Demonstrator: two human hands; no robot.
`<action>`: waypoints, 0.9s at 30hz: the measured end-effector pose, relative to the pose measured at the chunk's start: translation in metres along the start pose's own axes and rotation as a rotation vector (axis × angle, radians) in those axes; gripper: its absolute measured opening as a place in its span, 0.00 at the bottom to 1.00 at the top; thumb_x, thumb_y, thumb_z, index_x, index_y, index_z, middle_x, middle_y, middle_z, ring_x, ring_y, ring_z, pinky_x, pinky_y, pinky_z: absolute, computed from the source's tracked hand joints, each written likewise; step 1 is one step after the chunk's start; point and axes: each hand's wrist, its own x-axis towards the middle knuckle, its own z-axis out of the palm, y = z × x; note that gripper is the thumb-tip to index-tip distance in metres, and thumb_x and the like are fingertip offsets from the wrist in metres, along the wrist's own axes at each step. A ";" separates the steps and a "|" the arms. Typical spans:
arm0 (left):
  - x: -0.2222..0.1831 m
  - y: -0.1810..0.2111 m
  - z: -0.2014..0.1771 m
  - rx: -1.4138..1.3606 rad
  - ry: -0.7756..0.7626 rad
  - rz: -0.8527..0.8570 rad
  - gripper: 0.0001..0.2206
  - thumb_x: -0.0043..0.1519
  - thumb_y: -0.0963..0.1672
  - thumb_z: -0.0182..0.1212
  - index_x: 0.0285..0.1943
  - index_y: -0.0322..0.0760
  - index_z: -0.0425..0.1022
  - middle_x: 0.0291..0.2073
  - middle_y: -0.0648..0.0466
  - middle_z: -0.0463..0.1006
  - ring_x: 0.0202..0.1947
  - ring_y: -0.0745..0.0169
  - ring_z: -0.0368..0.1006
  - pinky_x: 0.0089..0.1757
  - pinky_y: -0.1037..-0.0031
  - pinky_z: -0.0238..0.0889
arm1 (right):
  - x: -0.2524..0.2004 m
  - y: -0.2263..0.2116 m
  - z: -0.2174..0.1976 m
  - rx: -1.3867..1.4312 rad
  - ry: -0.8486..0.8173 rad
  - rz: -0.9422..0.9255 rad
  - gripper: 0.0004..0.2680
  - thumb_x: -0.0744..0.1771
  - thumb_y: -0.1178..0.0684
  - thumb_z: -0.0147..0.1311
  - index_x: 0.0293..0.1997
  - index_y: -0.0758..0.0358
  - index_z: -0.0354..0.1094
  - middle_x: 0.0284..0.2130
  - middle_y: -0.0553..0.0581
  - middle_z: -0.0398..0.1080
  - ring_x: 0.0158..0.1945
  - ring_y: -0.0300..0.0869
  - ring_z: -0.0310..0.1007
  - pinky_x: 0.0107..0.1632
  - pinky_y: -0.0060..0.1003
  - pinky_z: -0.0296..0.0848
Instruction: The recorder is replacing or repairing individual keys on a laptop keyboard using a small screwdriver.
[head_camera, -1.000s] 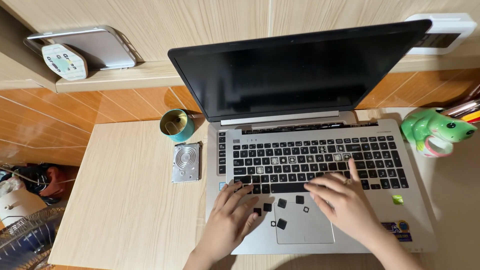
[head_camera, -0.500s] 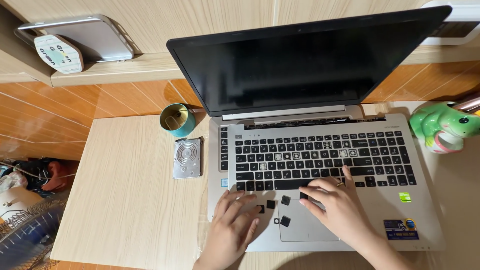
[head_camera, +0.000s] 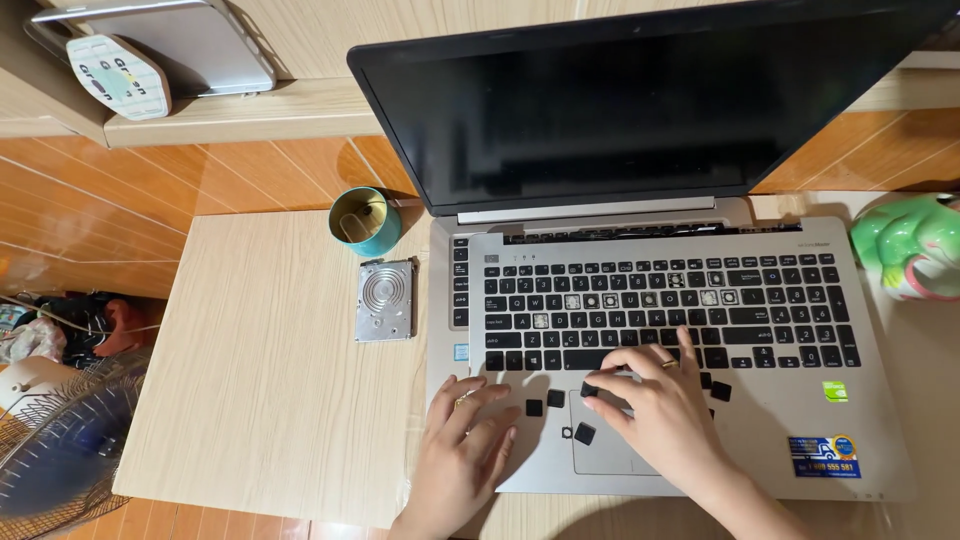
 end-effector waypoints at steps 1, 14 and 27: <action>0.000 -0.001 0.002 -0.001 0.000 -0.001 0.08 0.56 0.40 0.68 0.43 0.37 0.83 0.53 0.53 0.77 0.61 0.45 0.67 0.63 0.47 0.56 | 0.000 0.000 -0.001 0.000 -0.001 0.000 0.08 0.57 0.46 0.68 0.35 0.48 0.81 0.36 0.42 0.70 0.39 0.41 0.71 0.68 0.71 0.46; 0.022 0.012 0.016 0.019 0.003 0.029 0.13 0.50 0.41 0.74 0.43 0.37 0.82 0.53 0.50 0.76 0.59 0.41 0.66 0.60 0.48 0.57 | -0.013 0.017 -0.015 0.269 0.101 0.241 0.06 0.59 0.52 0.70 0.36 0.53 0.83 0.25 0.47 0.79 0.33 0.38 0.75 0.59 0.50 0.62; 0.020 0.039 0.054 -0.605 -0.067 0.194 0.08 0.62 0.42 0.74 0.48 0.38 0.86 0.45 0.54 0.85 0.50 0.58 0.82 0.52 0.65 0.77 | -0.082 0.053 0.003 1.186 -0.236 0.546 0.17 0.58 0.64 0.72 0.49 0.66 0.72 0.34 0.56 0.82 0.38 0.36 0.80 0.41 0.33 0.76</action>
